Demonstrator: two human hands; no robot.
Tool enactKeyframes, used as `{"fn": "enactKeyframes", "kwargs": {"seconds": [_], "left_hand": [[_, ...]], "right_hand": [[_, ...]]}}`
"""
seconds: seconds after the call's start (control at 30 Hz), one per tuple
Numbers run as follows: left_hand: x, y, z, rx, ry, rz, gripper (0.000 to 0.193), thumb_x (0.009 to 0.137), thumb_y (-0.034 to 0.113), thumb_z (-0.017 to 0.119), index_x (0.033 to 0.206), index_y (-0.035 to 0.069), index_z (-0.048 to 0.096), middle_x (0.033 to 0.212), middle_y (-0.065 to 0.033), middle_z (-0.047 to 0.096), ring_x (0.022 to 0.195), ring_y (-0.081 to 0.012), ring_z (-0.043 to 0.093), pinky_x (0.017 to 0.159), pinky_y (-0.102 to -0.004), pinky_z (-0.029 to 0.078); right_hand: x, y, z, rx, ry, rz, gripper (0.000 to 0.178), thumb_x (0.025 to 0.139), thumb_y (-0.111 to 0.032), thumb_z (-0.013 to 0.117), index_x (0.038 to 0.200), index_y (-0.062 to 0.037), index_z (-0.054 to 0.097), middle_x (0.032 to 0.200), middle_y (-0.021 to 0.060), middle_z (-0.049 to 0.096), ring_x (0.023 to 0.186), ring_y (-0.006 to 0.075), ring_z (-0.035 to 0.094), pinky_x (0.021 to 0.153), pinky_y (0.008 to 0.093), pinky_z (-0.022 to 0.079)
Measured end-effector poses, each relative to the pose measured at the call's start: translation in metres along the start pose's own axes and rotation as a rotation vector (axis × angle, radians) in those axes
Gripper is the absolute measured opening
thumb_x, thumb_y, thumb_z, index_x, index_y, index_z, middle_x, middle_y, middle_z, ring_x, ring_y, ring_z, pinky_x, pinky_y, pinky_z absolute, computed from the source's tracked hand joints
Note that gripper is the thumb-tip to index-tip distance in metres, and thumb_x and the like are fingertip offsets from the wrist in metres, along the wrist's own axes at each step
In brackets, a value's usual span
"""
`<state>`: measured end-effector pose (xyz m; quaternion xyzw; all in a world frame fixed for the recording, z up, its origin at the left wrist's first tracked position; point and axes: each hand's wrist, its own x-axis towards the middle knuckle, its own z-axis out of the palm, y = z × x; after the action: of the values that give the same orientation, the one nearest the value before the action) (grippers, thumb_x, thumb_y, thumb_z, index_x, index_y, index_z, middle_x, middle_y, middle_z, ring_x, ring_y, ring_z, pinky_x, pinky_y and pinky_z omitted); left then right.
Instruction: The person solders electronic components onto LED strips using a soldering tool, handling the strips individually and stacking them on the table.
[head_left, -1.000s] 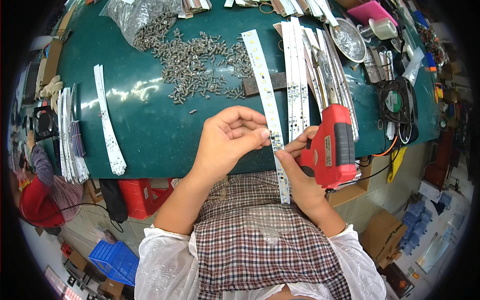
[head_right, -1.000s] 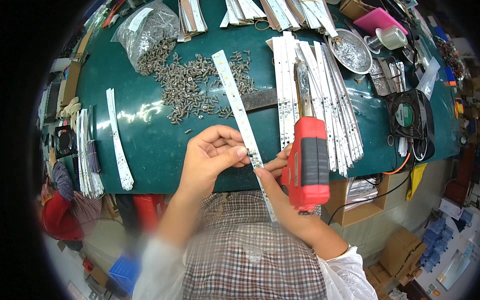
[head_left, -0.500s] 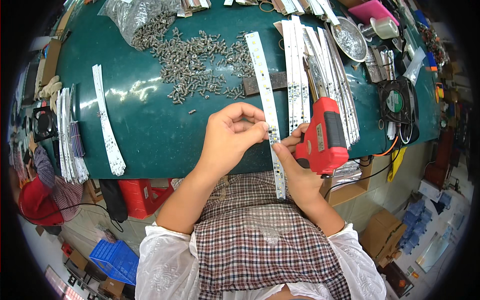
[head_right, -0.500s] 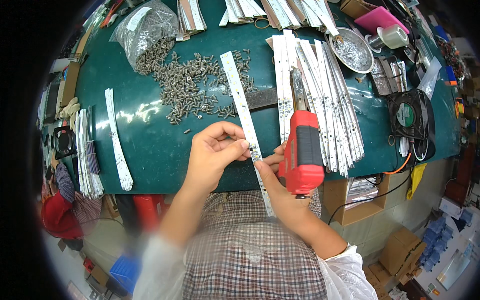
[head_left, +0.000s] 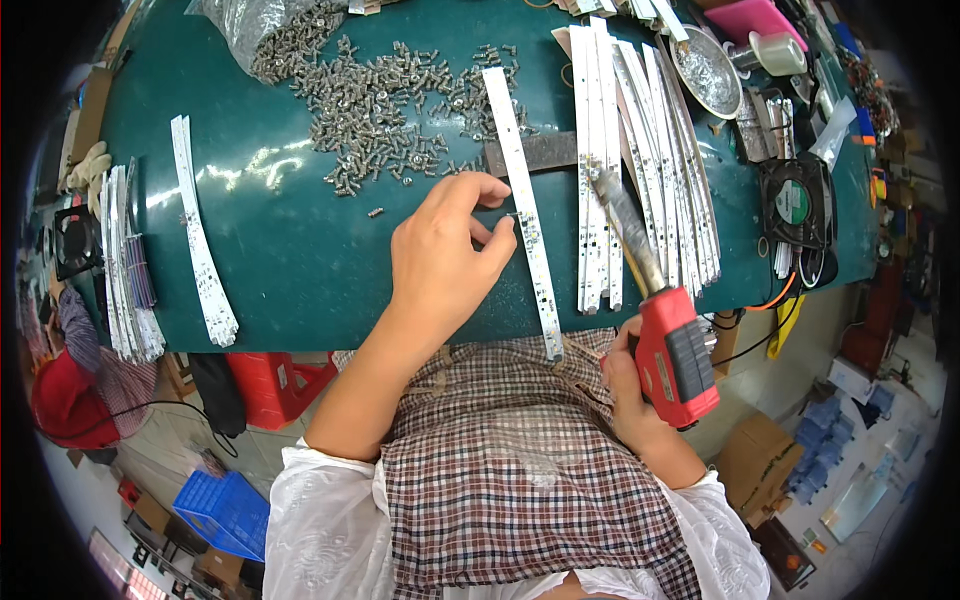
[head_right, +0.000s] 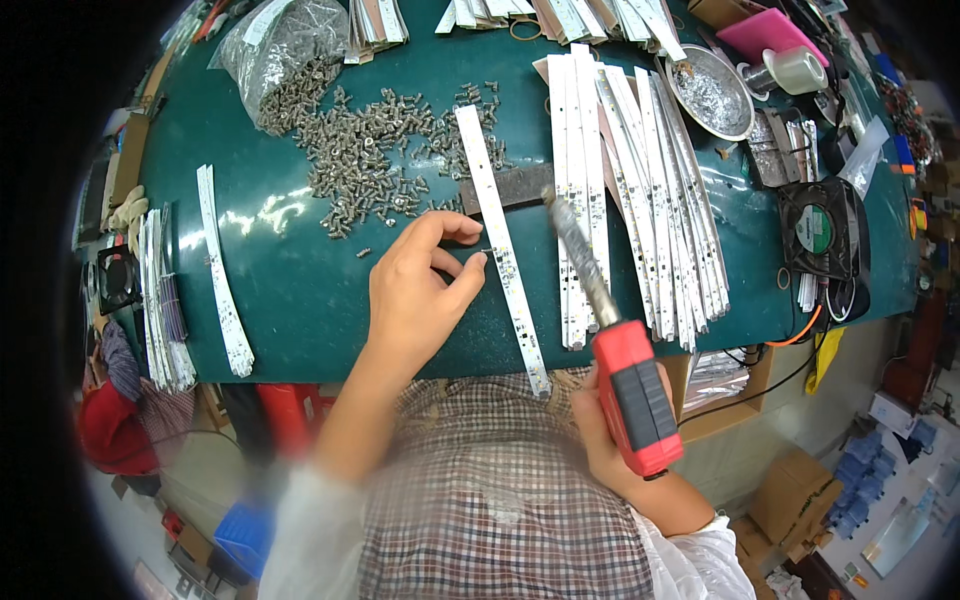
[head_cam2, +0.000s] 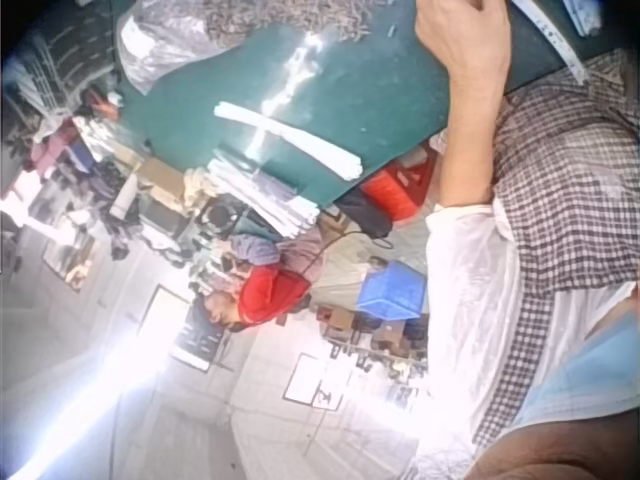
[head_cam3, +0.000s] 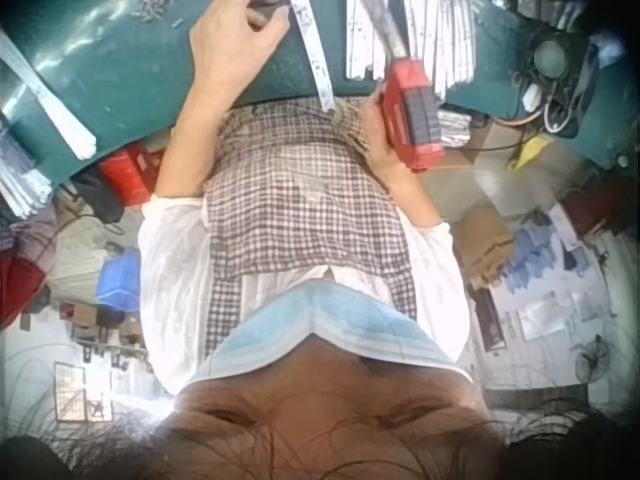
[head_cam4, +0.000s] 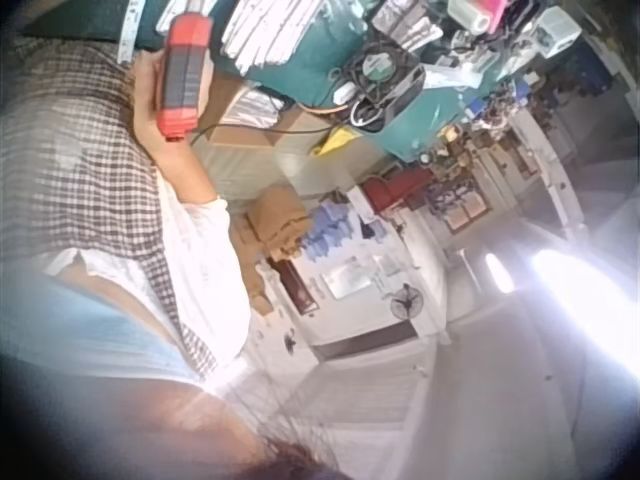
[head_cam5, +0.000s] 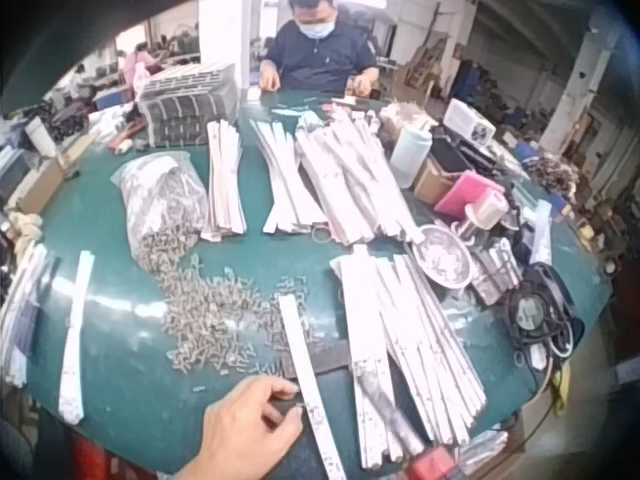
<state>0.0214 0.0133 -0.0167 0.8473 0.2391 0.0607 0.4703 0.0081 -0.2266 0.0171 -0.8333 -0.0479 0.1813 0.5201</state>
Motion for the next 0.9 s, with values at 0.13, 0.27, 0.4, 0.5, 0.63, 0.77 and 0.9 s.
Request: {"fn": "enactKeyframes", "kwargs": {"seconds": [0.13,0.27,0.4,0.5,0.63,0.77,0.9], "left_hand": [[0.003,-0.008,0.004,-0.067,-0.021,0.169,0.026,0.077,0.001,0.07,0.102,0.007,0.067,0.095,-0.003,0.068,0.06,-0.0112,0.063,0.057,-0.0236,0.049],[0.004,-0.013,0.008,-0.075,-0.01,0.201,0.022,0.077,0.001,0.069,0.098,0.006,0.069,0.091,-0.0034,0.068,0.058,-0.0093,0.06,0.054,-0.0236,0.047],[0.004,-0.014,0.01,-0.105,0.018,0.192,0.021,0.076,0.0,0.069,0.097,0.007,0.071,0.088,-0.0033,0.068,0.055,-0.0075,0.058,0.052,-0.0226,0.045],[0.004,-0.013,0.011,-0.093,0.041,0.199,0.022,0.076,0.0,0.069,0.096,0.007,0.072,0.086,-0.0024,0.068,0.053,-0.0063,0.054,0.051,-0.022,0.044],[0.004,-0.014,0.013,-0.087,0.062,0.202,0.022,0.075,0.001,0.069,0.095,0.008,0.073,0.083,-0.0011,0.067,0.05,-0.0058,0.05,0.049,-0.0218,0.042],[0.004,-0.014,0.012,-0.085,0.077,0.214,0.022,0.074,0.001,0.07,0.094,0.008,0.073,0.082,-0.0005,0.067,0.05,-0.0058,0.049,0.049,-0.0221,0.041],[0.004,-0.014,0.012,-0.08,0.078,0.216,0.022,0.074,0.001,0.07,0.094,0.008,0.073,0.081,-0.0003,0.067,0.049,-0.0059,0.048,0.048,-0.0224,0.04]], "right_hand": [[-0.012,0.023,-0.01,-0.243,-0.146,-0.072,0.022,0.074,0.001,0.071,0.094,-0.0001,0.065,0.092,0.0146,0.061,0.076,0.0276,0.063,0.067,0.0349,0.051],[-0.013,0.028,-0.005,-0.135,-0.137,-0.188,0.024,0.073,0.001,0.072,0.095,0.0008,0.064,0.094,0.0145,0.063,0.079,0.0288,0.065,0.071,0.0347,0.052],[-0.01,0.03,-0.001,-0.198,-0.152,-0.227,0.025,0.073,0.002,0.072,0.096,0.0012,0.064,0.09,0.0141,0.064,0.076,0.0291,0.065,0.07,0.0354,0.053],[-0.006,0.03,0.001,-0.209,-0.151,-0.264,0.024,0.072,0.003,0.072,0.095,0.0011,0.064,0.089,0.014,0.064,0.075,0.0293,0.065,0.069,0.0358,0.053],[-0.004,0.029,0.001,-0.212,-0.167,-0.304,0.023,0.072,0.004,0.071,0.094,0.0013,0.064,0.088,0.0136,0.064,0.074,0.0292,0.064,0.066,0.0354,0.052],[-0.002,0.022,0.002,-0.192,-0.17,-0.28,0.023,0.072,0.004,0.071,0.093,0.0015,0.064,0.087,0.0137,0.064,0.073,0.0285,0.064,0.066,0.0346,0.051],[0.005,0.009,0.003,-0.211,-0.171,-0.311,0.022,0.072,0.006,0.07,0.093,0.0019,0.063,0.086,0.0141,0.064,0.072,0.0274,0.064,0.066,0.0333,0.051]]}}
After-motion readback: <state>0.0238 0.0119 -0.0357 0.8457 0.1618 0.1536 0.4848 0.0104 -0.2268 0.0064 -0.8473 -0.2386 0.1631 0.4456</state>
